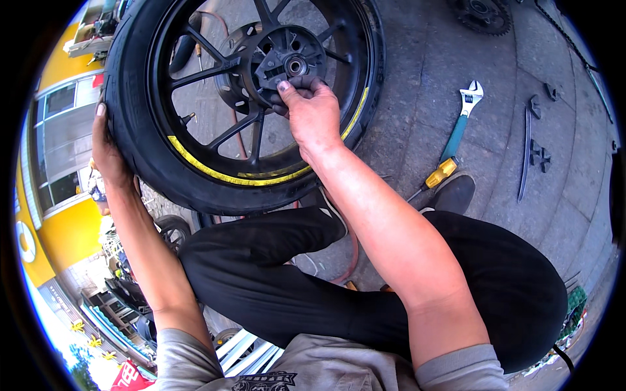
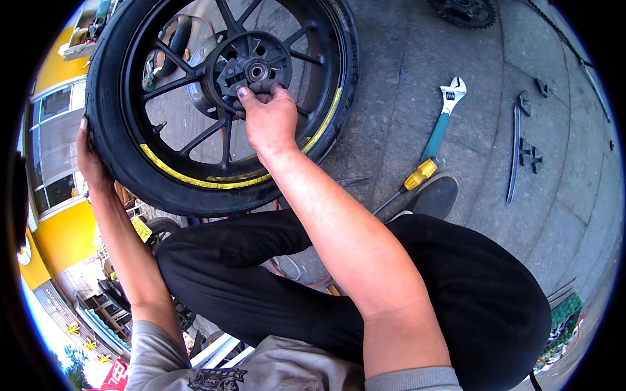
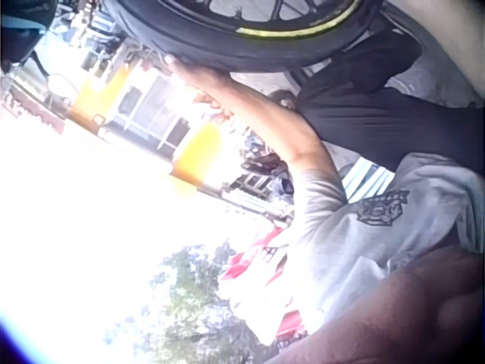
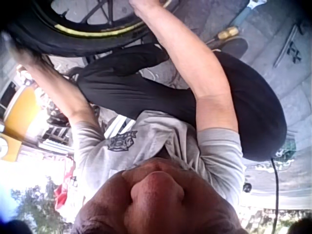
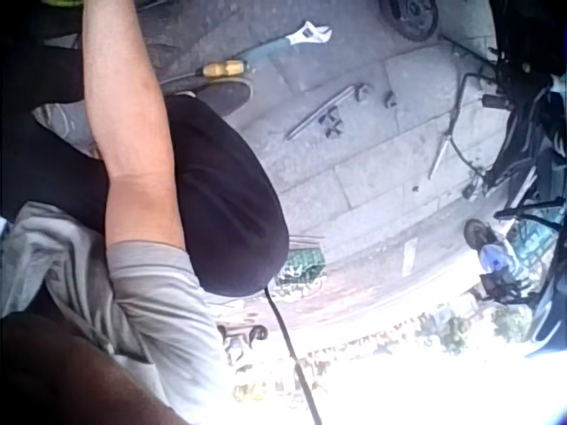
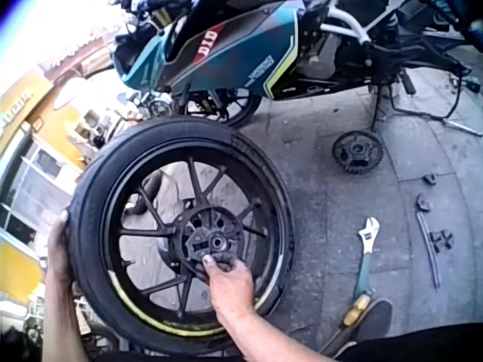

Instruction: The person cleans and reassembles parts of a motorcycle rear wheel hub, placing rubber dampers into the hub before fitting a sprocket assembly.

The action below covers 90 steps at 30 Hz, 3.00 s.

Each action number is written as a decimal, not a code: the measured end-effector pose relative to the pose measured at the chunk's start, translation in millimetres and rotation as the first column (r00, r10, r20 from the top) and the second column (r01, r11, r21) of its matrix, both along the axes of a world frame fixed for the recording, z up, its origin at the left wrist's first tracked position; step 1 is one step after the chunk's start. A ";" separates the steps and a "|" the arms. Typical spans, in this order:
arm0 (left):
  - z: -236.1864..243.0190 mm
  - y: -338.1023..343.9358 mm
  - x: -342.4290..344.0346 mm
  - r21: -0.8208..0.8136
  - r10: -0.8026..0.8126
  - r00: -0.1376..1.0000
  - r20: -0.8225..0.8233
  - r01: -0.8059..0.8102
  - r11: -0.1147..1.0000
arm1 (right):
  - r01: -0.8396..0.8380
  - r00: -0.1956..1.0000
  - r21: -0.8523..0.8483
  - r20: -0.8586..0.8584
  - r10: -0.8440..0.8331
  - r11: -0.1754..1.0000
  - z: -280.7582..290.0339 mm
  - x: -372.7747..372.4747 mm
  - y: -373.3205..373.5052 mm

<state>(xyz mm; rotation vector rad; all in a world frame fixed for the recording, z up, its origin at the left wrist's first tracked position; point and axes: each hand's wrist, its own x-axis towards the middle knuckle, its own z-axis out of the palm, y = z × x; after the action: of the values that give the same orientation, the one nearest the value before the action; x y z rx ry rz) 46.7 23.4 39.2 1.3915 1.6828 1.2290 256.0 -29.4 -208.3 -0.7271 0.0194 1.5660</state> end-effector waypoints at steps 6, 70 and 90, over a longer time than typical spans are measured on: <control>3.2 -0.9 0.3 0.006 -0.009 1.000 0.002 0.009 1.000 | -0.073 0.997 0.044 0.034 0.071 0.996 -14.5 9.8 -6.2; 1.2 -4.5 10.3 0.007 -0.090 0.992 -0.088 0.091 0.996 | -0.070 -0.153 0.348 0.922 -0.355 0.935 -5.1 1.8 -12.9; 7.6 5.4 -2.6 -0.071 0.011 1.000 -0.004 -0.011 0.997 | -0.092 0.068 0.459 0.888 -0.455 0.884 -12.3 -3.6 -31.0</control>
<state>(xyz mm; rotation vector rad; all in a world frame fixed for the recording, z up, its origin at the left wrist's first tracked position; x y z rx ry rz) 44.1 28.8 46.8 1.3442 1.7218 1.1616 252.5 -60.4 -220.6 -1.2739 -1.2178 0.4303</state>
